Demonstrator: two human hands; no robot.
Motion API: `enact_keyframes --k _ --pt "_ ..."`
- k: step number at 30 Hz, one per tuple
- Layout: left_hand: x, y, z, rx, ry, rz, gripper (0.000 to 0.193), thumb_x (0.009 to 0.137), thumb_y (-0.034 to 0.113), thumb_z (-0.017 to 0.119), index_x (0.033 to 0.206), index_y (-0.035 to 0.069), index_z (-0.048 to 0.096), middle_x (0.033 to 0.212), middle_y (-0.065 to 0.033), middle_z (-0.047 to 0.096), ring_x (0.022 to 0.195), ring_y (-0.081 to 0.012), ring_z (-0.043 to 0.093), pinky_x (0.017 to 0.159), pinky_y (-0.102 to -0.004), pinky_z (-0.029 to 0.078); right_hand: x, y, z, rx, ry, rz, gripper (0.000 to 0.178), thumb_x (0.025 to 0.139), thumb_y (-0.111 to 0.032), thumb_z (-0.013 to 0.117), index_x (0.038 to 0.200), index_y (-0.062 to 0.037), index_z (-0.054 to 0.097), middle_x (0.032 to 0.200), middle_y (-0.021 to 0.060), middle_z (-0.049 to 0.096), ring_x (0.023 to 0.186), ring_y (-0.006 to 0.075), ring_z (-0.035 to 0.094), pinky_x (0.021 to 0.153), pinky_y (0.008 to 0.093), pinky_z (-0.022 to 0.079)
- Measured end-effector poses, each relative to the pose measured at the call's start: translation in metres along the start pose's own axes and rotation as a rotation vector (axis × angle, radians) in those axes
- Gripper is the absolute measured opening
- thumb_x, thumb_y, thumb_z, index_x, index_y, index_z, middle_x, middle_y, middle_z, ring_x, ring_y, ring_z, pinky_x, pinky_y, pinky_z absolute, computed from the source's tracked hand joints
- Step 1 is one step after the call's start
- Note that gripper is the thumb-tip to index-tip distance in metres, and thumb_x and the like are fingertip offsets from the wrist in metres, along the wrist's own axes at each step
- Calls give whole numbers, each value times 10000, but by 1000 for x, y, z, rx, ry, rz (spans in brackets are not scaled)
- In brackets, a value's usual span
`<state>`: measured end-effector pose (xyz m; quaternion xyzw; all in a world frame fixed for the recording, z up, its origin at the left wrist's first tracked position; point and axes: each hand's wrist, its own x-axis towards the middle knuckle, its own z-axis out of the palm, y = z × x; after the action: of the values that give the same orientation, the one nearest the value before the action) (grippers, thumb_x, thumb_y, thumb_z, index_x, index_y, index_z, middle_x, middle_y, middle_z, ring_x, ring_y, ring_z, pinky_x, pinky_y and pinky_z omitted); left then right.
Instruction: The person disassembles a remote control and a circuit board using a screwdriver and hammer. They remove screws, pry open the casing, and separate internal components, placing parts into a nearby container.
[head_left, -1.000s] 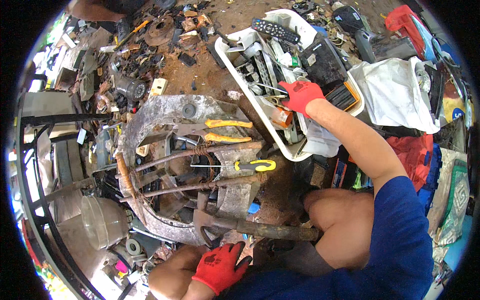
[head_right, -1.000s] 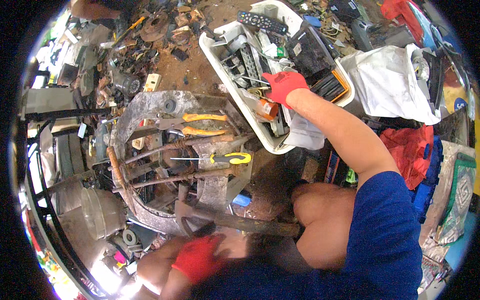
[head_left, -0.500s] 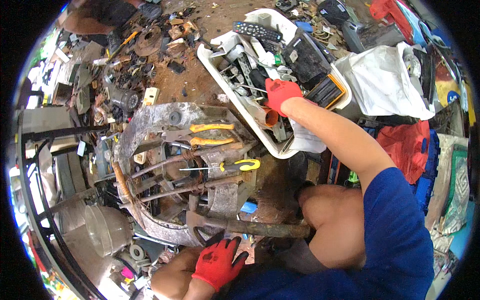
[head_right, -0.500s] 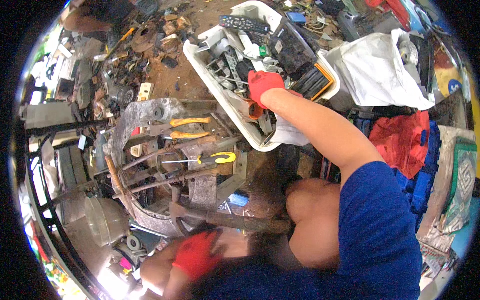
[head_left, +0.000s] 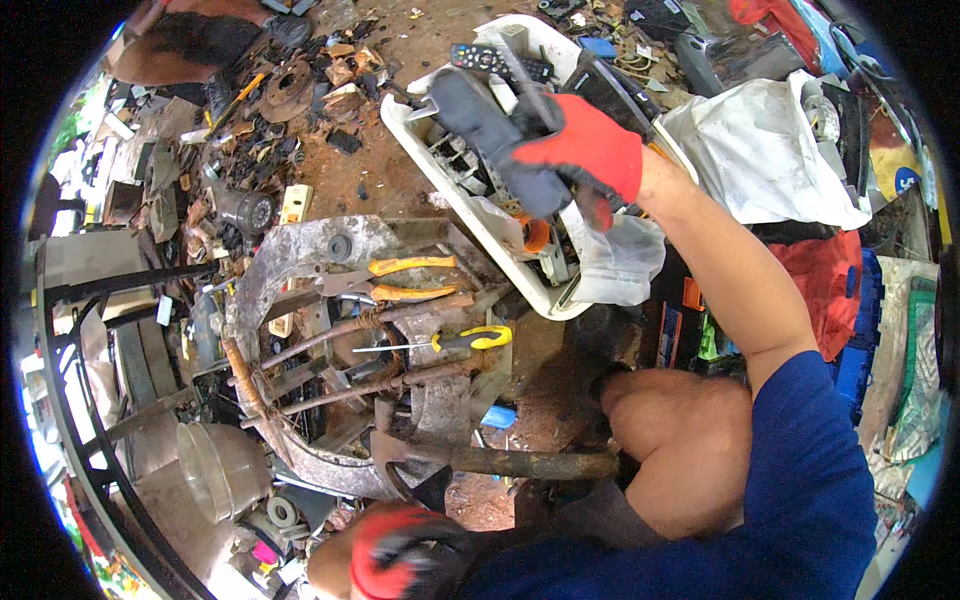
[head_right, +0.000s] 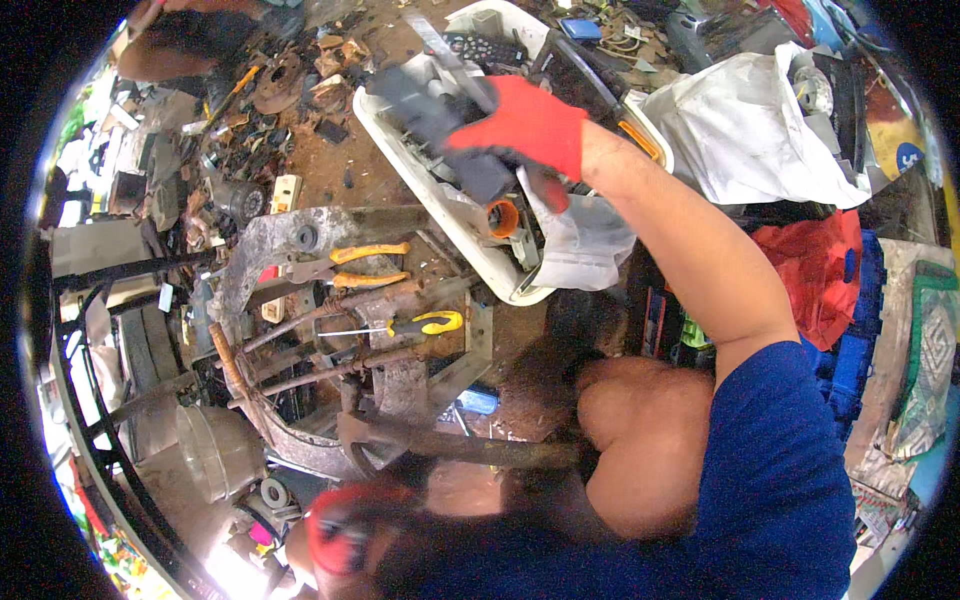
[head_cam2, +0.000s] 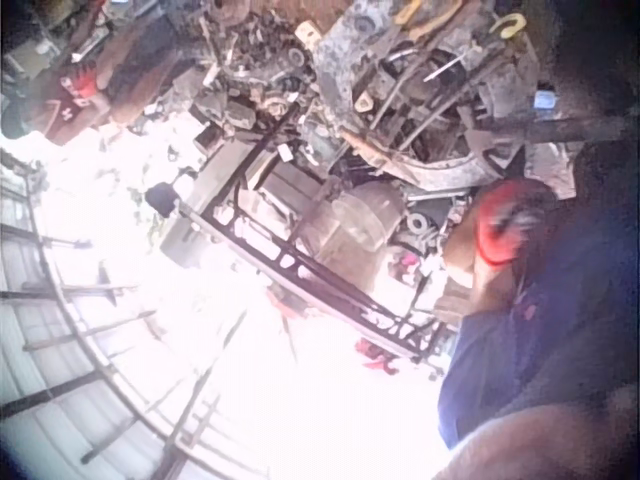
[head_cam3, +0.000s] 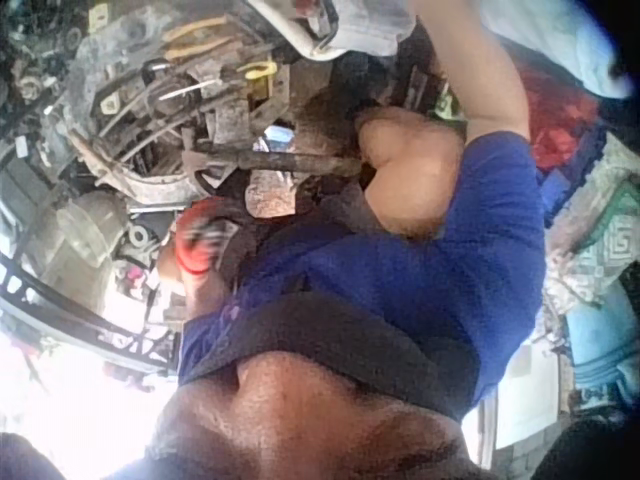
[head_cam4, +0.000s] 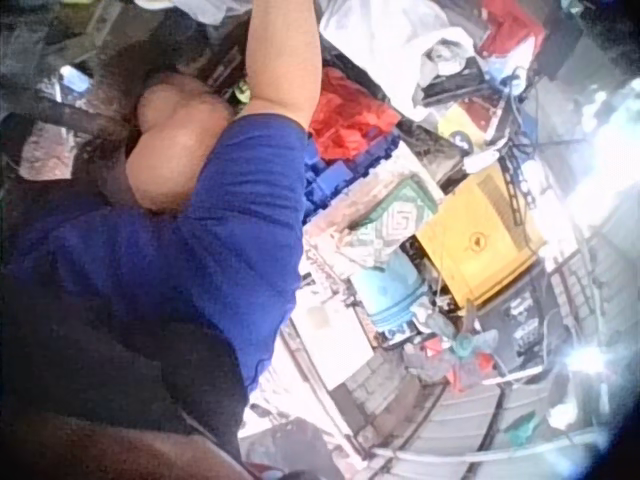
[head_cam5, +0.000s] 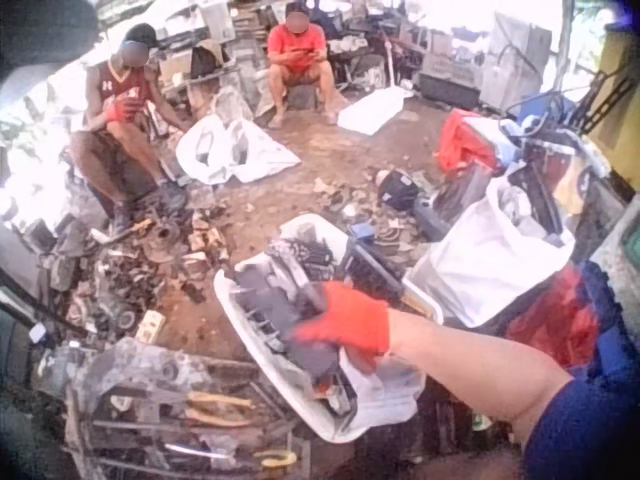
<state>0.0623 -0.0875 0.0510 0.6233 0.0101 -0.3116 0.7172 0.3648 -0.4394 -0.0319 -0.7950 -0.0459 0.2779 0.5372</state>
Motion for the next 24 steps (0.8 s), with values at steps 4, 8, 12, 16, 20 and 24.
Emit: enact_keyframes --k 4,8,12,16,20,24 --pt "35 0 4 -90 768 197 818 899 575 609 1492 48 409 1437 -176 527 1263 -308 554 1043 -431 458 -35 -70 79 -308 -241 -277 600 722 -415 803 1151 -41 613 962 169 706 834 286 704 759 416 557" --pt "31 -34 -23 -305 587 209 758 938 547 544 1511 84 363 1467 -162 476 1341 -332 468 1117 -516 372 -73 -85 171 -101 -563 -430 465 796 -381 731 1091 -46 601 1006 227 691 966 405 676 796 471 545" --pt "1 -58 -49 -567 683 44 652 968 486 517 1463 70 431 1414 -193 528 1278 -345 527 1073 -544 408 -80 -90 197 -105 -673 -507 362 858 -334 646 1083 -52 623 960 238 691 933 426 677 842 506 535" --pt "17 -27 -42 -910 382 275 556 1040 384 440 1474 39 402 1300 -193 599 1095 -312 633 908 -480 539 -13 -83 132 -308 -318 -487 309 887 -293 557 1009 -19 629 862 228 696 804 381 707 694 473 568" --pt "16 -16 -32 -816 276 279 572 1038 297 467 1507 -9 352 1313 -195 609 1166 -260 624 983 -402 536 113 -48 16 -436 357 -170 598 851 -294 609 1394 -69 502 971 167 734 881 286 724 755 403 575" --pt "10 -28 -40 -632 560 232 564 1038 305 475 1487 -22 375 1198 -162 660 1011 -224 673 859 -351 581 205 30 -86 -823 571 116 627 847 -322 592 1443 -159 485 1407 192 564 1271 341 572 1056 437 475"
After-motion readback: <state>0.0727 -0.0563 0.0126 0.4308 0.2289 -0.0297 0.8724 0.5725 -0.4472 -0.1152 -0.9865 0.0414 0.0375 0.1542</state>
